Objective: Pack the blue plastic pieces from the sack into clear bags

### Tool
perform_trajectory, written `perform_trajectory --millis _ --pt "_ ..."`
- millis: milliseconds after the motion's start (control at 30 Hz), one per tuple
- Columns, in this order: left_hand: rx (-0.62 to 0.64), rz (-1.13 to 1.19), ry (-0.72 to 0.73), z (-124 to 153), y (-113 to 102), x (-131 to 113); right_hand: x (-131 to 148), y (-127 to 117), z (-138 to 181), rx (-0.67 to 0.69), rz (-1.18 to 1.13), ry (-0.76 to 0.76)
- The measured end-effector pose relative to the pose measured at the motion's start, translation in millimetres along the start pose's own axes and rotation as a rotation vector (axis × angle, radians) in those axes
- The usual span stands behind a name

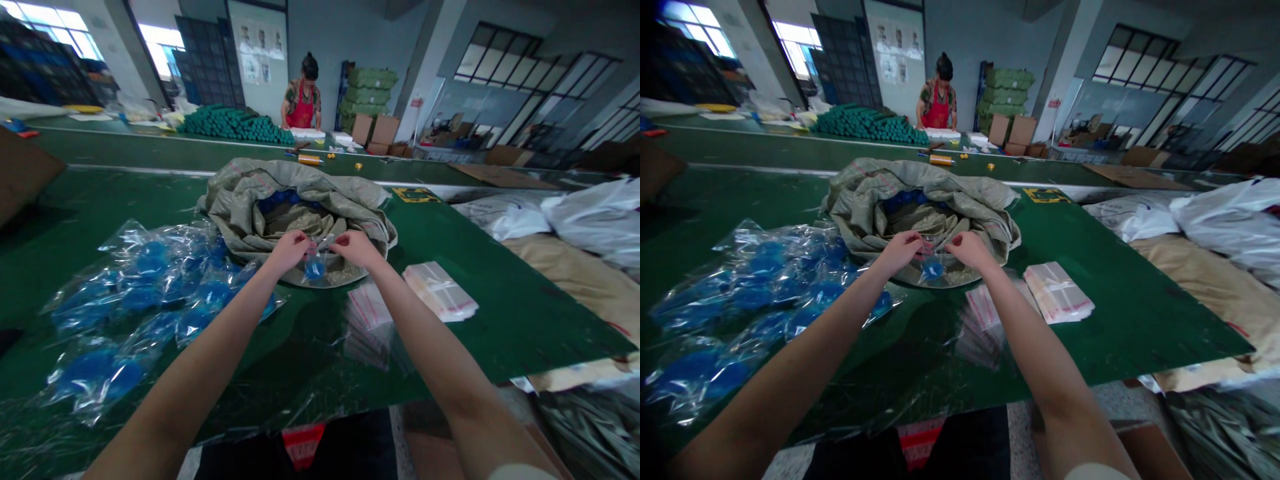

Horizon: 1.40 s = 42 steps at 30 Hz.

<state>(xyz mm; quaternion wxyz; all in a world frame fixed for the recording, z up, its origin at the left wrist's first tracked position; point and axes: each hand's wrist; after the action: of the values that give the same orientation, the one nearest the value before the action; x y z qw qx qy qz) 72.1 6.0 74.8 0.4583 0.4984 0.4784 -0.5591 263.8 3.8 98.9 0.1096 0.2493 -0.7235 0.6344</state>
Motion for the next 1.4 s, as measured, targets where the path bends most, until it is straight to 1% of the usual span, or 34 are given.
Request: perform_trajectory --millis 67,200,300,367,467,567,667,733,867,1000,1067,1100,1133,1167,1200,1233,1267,1300,1333,1367,1400 --pt "0.001 -0.002 -0.002 1.8 -1.6 -2.1 -2.2 7.1 1.6 0.008 -0.066 -0.007" --pt "0.024 0.02 0.017 4.5 -5.8 -4.1 -10.8 23.2 -3.2 -0.056 -0.25 0.032" --pt "0.042 0.055 0.027 4.2 -10.3 -2.7 -20.6 35.5 -8.6 -0.01 -0.416 0.014" --pt "0.051 0.095 0.028 4.1 -14.7 -1.2 -26.8 41.4 -10.0 0.018 -0.579 -0.023" --pt "0.079 0.204 0.015 4.9 -21.5 0.6 -32.2 44.8 -7.5 0.042 -0.817 -0.044" --pt "0.097 0.291 0.001 4.6 -24.7 3.0 -33.0 46.7 -3.0 0.11 -0.964 -0.034" --pt "0.095 0.315 -0.007 1.2 -24.0 8.1 -33.9 54.2 -0.6 0.136 -1.041 0.008" --pt "0.098 0.31 -0.037 -1.7 -23.3 12.3 -36.3 61.9 -0.1 0.143 -1.093 0.032" --pt "0.095 0.3 -0.098 -5.9 -24.6 17.4 -42.8 75.4 0.6 0.142 -1.193 0.03" --pt "0.087 0.26 -0.105 -10.4 -27.7 18.6 -46.5 83.1 0.8 0.104 -1.18 0.037" --pt "0.077 0.167 -0.105 -12.7 -28.5 19.3 -46.9 86.6 -0.2 0.081 -1.175 0.038" --pt "0.044 0.069 -0.078 -13.2 -28.3 19.4 -46.8 88.4 -0.9 0.068 -1.178 0.038" --pt "-0.017 -0.066 -0.009 -13.0 -27.5 19.2 -46.5 90.1 -1.6 0.053 -1.18 0.037" --pt "-0.097 -0.228 0.108 -11.8 -25.9 18.5 -45.9 91.5 -2.2 0.037 -1.176 0.036" --pt "-0.178 -0.402 0.266 -9.7 -23.2 17.1 -45.1 92.5 -2.7 0.021 -1.162 0.033" --pt "-0.231 -0.568 0.445 -7.0 -19.6 15.1 -44.1 92.9 -2.9 0.007 -1.141 0.029" --pt "-0.232 -0.711 0.618 -3.9 -15.1 12.6 -42.9 92.9 -2.9 -0.007 -1.113 0.021" --pt "-0.183 -0.829 0.76 -1.0 -9.8 9.9 -41.8 92.3 -2.6 -0.016 -1.083 0.01" --pt "-0.108 -0.926 0.857 1.4 -4.2 7.3 -40.7 91.4 -2.1 -0.021 -1.054 -0.006" --pt "-0.028 -1.007 0.912 2.9 1.3 5.0 -39.8 90.4 -1.5 -0.025 -1.028 -0.023" --pt "0.034 -1.074 0.937 3.3 6.3 3.4 -39.2 89.4 -0.9 -0.03 -1.005 -0.041"
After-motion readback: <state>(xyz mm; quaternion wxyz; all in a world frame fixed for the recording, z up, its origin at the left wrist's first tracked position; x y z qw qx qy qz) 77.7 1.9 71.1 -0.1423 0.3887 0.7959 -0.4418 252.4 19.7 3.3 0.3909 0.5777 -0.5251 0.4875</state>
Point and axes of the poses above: each hand's wrist, its own z-axis away from the middle knuckle, its own y-axis out of the palm, x = y × z, and after that the axes turned 3 degrees about z, right-handed
